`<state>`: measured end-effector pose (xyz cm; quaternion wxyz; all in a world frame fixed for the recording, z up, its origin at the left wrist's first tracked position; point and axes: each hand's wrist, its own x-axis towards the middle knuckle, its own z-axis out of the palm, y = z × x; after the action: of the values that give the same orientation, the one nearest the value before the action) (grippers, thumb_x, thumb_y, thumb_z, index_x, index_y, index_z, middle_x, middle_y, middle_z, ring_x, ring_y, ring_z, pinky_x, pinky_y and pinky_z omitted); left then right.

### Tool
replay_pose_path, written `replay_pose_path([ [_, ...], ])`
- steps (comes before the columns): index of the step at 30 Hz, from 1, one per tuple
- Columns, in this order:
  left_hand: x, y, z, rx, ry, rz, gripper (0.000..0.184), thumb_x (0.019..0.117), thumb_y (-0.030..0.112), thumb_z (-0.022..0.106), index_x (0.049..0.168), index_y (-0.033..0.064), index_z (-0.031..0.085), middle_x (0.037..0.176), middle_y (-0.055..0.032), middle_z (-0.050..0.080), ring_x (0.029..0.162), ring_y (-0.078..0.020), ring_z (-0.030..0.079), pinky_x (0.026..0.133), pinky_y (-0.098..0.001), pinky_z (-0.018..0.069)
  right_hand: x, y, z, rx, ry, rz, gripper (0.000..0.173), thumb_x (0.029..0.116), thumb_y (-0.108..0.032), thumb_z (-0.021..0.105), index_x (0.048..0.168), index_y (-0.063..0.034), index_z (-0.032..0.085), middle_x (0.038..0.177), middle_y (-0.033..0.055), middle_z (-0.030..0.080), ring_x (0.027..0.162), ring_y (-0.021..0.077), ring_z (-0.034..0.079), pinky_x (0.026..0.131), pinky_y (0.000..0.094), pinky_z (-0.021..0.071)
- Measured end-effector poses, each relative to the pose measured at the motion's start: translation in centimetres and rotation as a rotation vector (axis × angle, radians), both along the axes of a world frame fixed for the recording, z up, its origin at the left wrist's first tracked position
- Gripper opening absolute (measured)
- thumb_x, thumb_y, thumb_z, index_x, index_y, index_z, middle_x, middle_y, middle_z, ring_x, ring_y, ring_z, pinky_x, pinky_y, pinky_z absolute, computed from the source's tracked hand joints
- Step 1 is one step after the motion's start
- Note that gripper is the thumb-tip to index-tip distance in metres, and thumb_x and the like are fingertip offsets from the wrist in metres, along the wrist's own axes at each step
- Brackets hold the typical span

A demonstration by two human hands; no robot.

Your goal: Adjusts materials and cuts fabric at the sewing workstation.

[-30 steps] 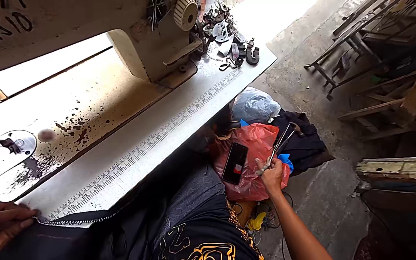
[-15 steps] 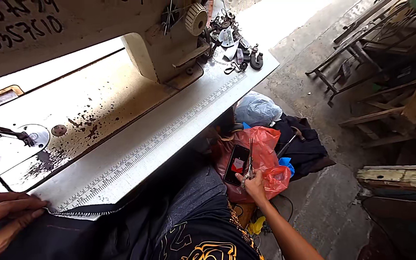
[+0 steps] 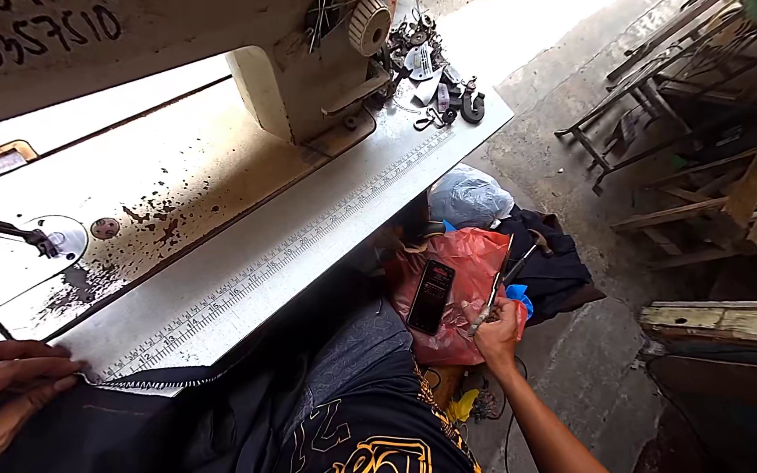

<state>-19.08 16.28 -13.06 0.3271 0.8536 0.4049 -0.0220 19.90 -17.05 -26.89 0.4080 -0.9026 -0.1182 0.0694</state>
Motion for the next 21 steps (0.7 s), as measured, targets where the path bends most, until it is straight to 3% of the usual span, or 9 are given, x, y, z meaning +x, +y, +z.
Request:
replay_pose_path([
  [2, -0.9, 0.6, -0.7, 0.012, -0.013, -0.060, 0.014, 0.0939, -0.009, 0.062, 0.100, -0.0198, 0.070, 0.114, -0.0382, 0.064, 0.110, -0.0439, 0.063, 0.100, -0.0415, 0.0497, -0.5, 0.3, 1.0, 0.173, -0.059, 0.091, 0.039, 0.0830, -0.011, 0.078, 0.107, 0.0082, 0.053, 0.078, -0.0027, 0.053, 0.064, -0.0051, 0.050, 0.062, 0.0107, 0.0455],
  [5, -3.1, 2.4, -3.3, 0.101, -0.096, -0.182, 0.012, 0.0915, -0.006, 0.063, 0.093, -0.0147, 0.071, 0.108, -0.0340, 0.068, 0.105, -0.0439, 0.065, 0.095, -0.0478, 0.0506, -2.3, 1.8, 2.7, 0.305, -0.084, 0.310, 0.034, 0.0844, -0.012, 0.075, 0.106, 0.0083, 0.057, 0.083, -0.0032, 0.062, 0.070, -0.0050, 0.060, 0.067, 0.0126, 0.0535],
  [8, -2.9, 2.9, -2.2, 0.048, -0.011, -0.223, 0.012, 0.0955, -0.005, 0.063, 0.097, -0.0134, 0.071, 0.104, -0.0306, 0.070, 0.105, -0.0389, 0.068, 0.094, -0.0421, 0.0528, -4.7, 3.4, 4.3, 0.269, -0.067, 0.572, 0.028, 0.0871, -0.015, 0.073, 0.099, 0.0083, 0.063, 0.080, 0.0031, 0.066, 0.070, -0.0001, 0.062, 0.066, 0.0163, 0.0537],
  [11, -2.7, 3.1, -2.0, 0.017, 0.009, -0.242, 0.011, 0.0951, -0.008, 0.061, 0.097, -0.0153, 0.070, 0.107, -0.0321, 0.068, 0.105, -0.0407, 0.066, 0.094, -0.0439, 0.0521, -7.5, 5.0, 5.6, 0.246, 0.001, 0.855, 0.026, 0.0887, -0.016, 0.073, 0.096, 0.0079, 0.066, 0.080, 0.0118, 0.068, 0.069, 0.0081, 0.065, 0.064, 0.0210, 0.0552],
  [15, -2.7, 3.5, -1.9, 0.005, 0.034, -0.276, 0.013, 0.0966, -0.006, 0.059, 0.099, -0.0141, 0.069, 0.104, -0.0318, 0.068, 0.097, -0.0402, 0.068, 0.087, -0.0458, 0.0539, -10.4, 6.4, 5.5, 0.274, -0.018, 1.154, 0.022, 0.0867, -0.015, 0.074, 0.095, 0.0042, 0.067, 0.081, 0.0136, 0.068, 0.071, 0.0156, 0.067, 0.066, 0.0252, 0.0571],
  [18, -0.5, 1.9, 0.3, -0.002, 0.118, -0.219, 0.014, 0.0971, -0.007, 0.059, 0.102, -0.0170, 0.069, 0.106, -0.0339, 0.068, 0.099, -0.0410, 0.067, 0.090, -0.0450, 0.0530, -11.0, 5.8, 3.8, 0.348, -0.093, 1.058, 0.020, 0.0887, -0.014, 0.071, 0.094, 0.0048, 0.065, 0.082, 0.0148, 0.068, 0.074, 0.0159, 0.067, 0.070, 0.0243, 0.0569],
  [21, 0.2, 1.2, 1.1, 0.019, 0.086, -0.214, 0.015, 0.0966, -0.007, 0.058, 0.101, -0.0180, 0.068, 0.104, -0.0346, 0.067, 0.099, -0.0413, 0.067, 0.091, -0.0433, 0.0525, -9.5, 3.9, 1.1, 0.276, -0.092, 0.531, 0.026, 0.0898, -0.013, 0.071, 0.097, 0.0108, 0.063, 0.081, 0.0109, 0.068, 0.072, 0.0073, 0.066, 0.068, 0.0211, 0.0567],
])
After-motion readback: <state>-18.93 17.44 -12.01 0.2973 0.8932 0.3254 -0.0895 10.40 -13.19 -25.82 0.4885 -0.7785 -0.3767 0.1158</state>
